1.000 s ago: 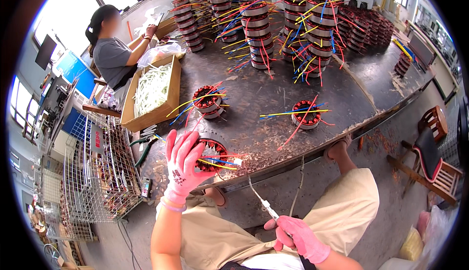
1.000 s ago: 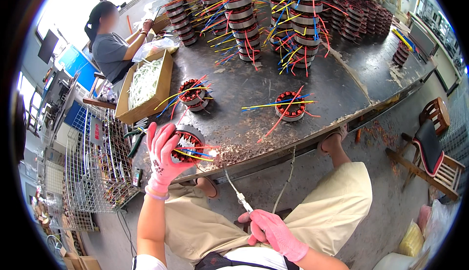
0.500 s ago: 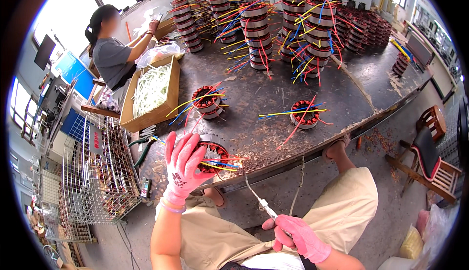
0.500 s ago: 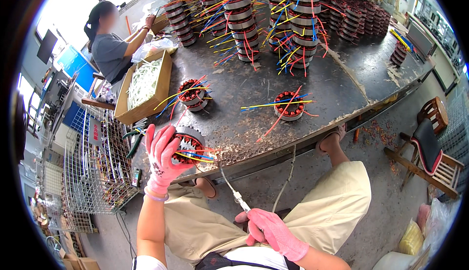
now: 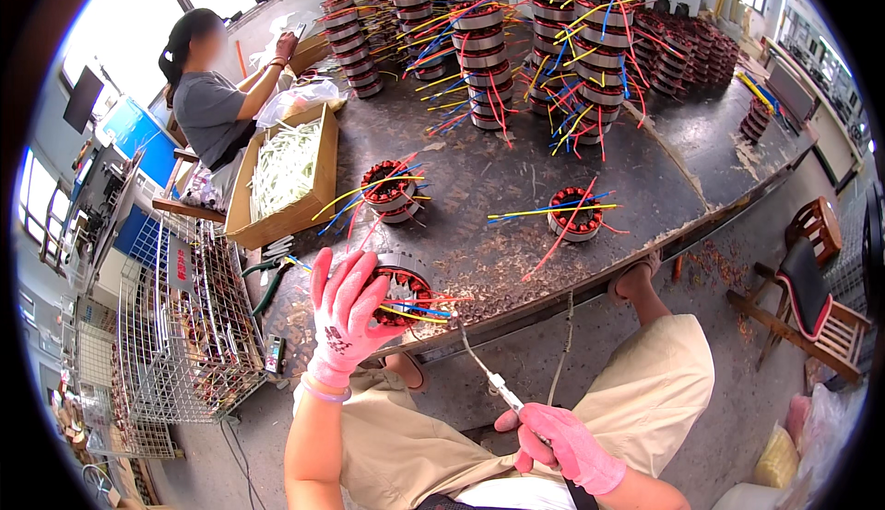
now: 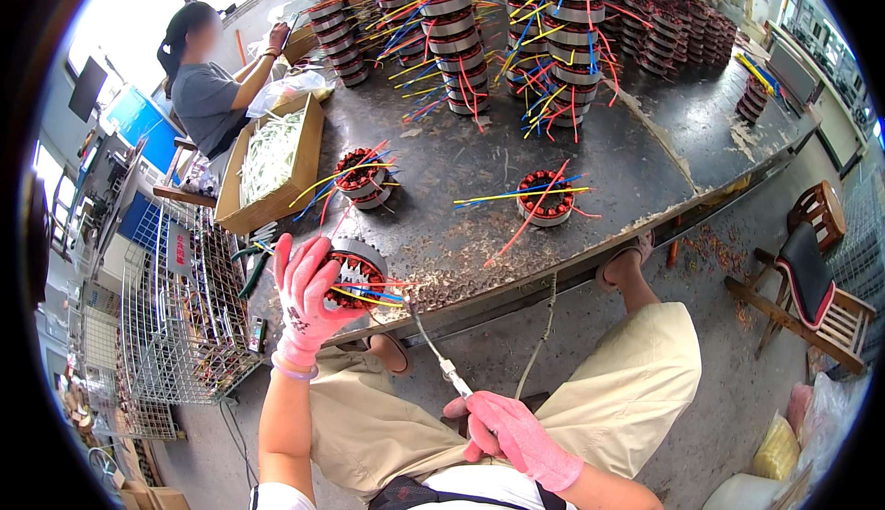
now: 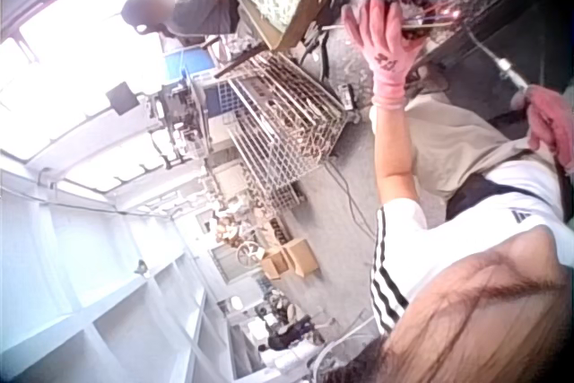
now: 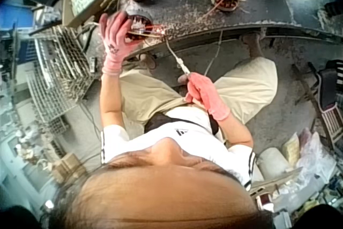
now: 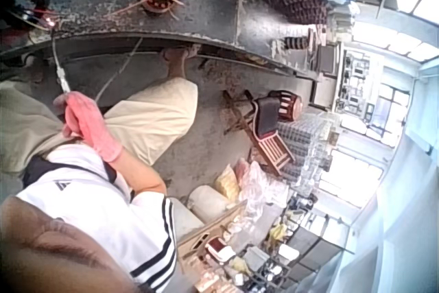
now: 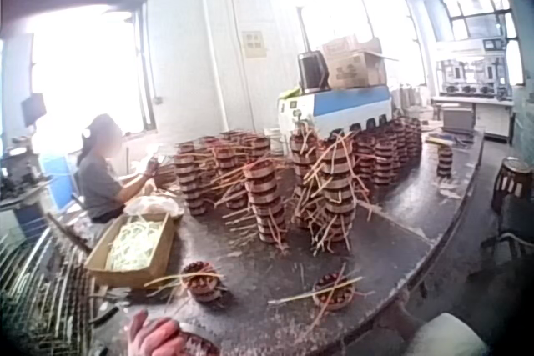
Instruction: The person uses a handheld utility lighter to heat the tips of colored wires on motor stator components. They pick up individual components from a table, apply the flame to the wire ends, and then return them to a stack.
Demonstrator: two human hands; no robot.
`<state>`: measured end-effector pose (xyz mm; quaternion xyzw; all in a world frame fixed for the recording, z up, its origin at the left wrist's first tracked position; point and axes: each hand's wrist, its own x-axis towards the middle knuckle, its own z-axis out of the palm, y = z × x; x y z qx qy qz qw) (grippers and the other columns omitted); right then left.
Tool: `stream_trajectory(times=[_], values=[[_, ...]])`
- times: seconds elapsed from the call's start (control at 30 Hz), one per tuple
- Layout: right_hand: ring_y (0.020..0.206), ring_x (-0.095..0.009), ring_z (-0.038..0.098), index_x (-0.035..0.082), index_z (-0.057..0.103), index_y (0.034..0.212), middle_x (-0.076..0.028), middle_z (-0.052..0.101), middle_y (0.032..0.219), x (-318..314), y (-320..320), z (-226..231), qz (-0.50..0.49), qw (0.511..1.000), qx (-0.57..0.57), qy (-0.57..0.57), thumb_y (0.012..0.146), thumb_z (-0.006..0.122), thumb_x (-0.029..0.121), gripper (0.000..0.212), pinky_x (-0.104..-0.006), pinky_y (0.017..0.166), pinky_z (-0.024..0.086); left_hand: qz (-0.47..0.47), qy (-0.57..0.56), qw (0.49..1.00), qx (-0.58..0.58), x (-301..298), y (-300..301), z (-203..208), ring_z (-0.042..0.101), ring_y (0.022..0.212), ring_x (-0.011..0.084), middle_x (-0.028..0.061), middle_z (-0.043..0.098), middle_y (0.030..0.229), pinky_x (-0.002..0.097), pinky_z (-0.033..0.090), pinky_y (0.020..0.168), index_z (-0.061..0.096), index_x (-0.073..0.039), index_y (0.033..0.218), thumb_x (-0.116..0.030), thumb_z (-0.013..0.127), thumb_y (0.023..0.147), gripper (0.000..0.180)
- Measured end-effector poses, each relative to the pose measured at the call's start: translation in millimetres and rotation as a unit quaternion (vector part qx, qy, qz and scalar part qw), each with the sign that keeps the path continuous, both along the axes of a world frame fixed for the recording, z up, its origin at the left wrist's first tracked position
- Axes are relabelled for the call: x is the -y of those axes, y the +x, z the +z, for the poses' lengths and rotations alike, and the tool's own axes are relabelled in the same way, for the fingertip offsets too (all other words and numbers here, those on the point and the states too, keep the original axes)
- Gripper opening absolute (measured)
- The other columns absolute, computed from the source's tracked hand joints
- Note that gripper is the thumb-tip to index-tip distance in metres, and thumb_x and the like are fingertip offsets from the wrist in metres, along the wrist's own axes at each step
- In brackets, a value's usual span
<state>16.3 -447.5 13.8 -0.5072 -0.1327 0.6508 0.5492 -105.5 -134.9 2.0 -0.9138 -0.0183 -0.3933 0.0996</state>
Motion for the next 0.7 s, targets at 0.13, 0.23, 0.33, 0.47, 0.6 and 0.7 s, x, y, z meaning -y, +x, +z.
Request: stream_trajectory(times=[0.13,0.23,0.33,0.47,0.6,0.7], values=[[0.06,-0.011,0.057,-0.006,0.059,0.117,0.002,0.042,0.059,-0.9,0.2,0.7,0.0,1.0,-0.012,-0.006,0.105,0.042,0.038,0.048,-0.0219,0.061,0.045,-0.001,-0.004,1.0,0.005,0.7,0.0,0.8,0.058,0.117,0.0365,0.0156,0.057,0.13,0.0635,0.031,0.111,0.052,-0.009,0.117,-0.037,0.089,0.058,0.074],[0.06,-0.011,0.057,-0.006,0.059,0.117,0.002,0.042,0.059,-0.4,-0.1,-0.2,-0.002,1.0,-0.012,-0.003,0.105,0.042,0.038,0.048,-0.0219,0.061,0.045,-0.005,-0.012,1.0,0.02,0.8,1.0,0.0,0.058,0.118,0.035,0.0155,0.059,0.129,0.0621,0.034,0.11,0.059,-0.009,0.111,-0.035,0.087,0.056,0.067],[0.061,-0.011,0.058,-0.005,0.059,0.117,0.002,0.042,0.06,0.5,-0.5,-2.0,-0.003,1.0,-0.012,-0.005,0.105,0.041,0.038,0.049,-0.0219,0.061,0.045,-0.008,-0.012,1.0,0.023,0.5,1.2,-0.4,0.058,0.118,0.0349,0.0155,0.059,0.129,0.0621,0.033,0.11,0.059,-0.009,0.111,-0.035,0.087,0.056,0.067],[0.059,-0.011,0.058,-0.009,0.056,0.117,0.003,0.042,0.058,-0.4,-0.7,-2.2,0.0,1.0,-0.006,0.002,0.105,0.041,0.043,0.055,-0.0208,0.059,0.044,-0.012,-0.014,0.999,0.028,0.4,1.5,-0.7,0.058,0.118,0.035,0.0155,0.059,0.129,0.062,0.033,0.11,0.059,-0.009,0.112,-0.034,0.087,0.057,0.067],[0.059,-0.011,0.058,-0.01,0.054,0.117,0.004,0.042,0.057,-0.7,-0.4,-0.1,0.006,1.0,0.005,-0.003,0.104,0.041,0.045,0.058,-0.0203,0.057,0.043,-0.013,-0.016,1.0,0.024,0.2,0.6,0.2,0.058,0.118,0.0352,0.0154,0.059,0.129,0.0619,0.033,0.111,0.059,-0.009,0.112,-0.034,0.087,0.056,0.067],[0.058,-0.011,0.058,-0.01,0.054,0.117,0.004,0.042,0.057,-0.3,-1.0,-2.1,0.007,1.0,0.005,-0.003,0.104,0.041,0.045,0.057,-0.0202,0.057,0.043,-0.012,-0.015,1.0,0.024,-0.3,0.7,-0.5,0.058,0.118,0.0351,0.0155,0.059,0.129,0.0619,0.033,0.111,0.059,-0.009,0.112,-0.034,0.087,0.056,0.068]])
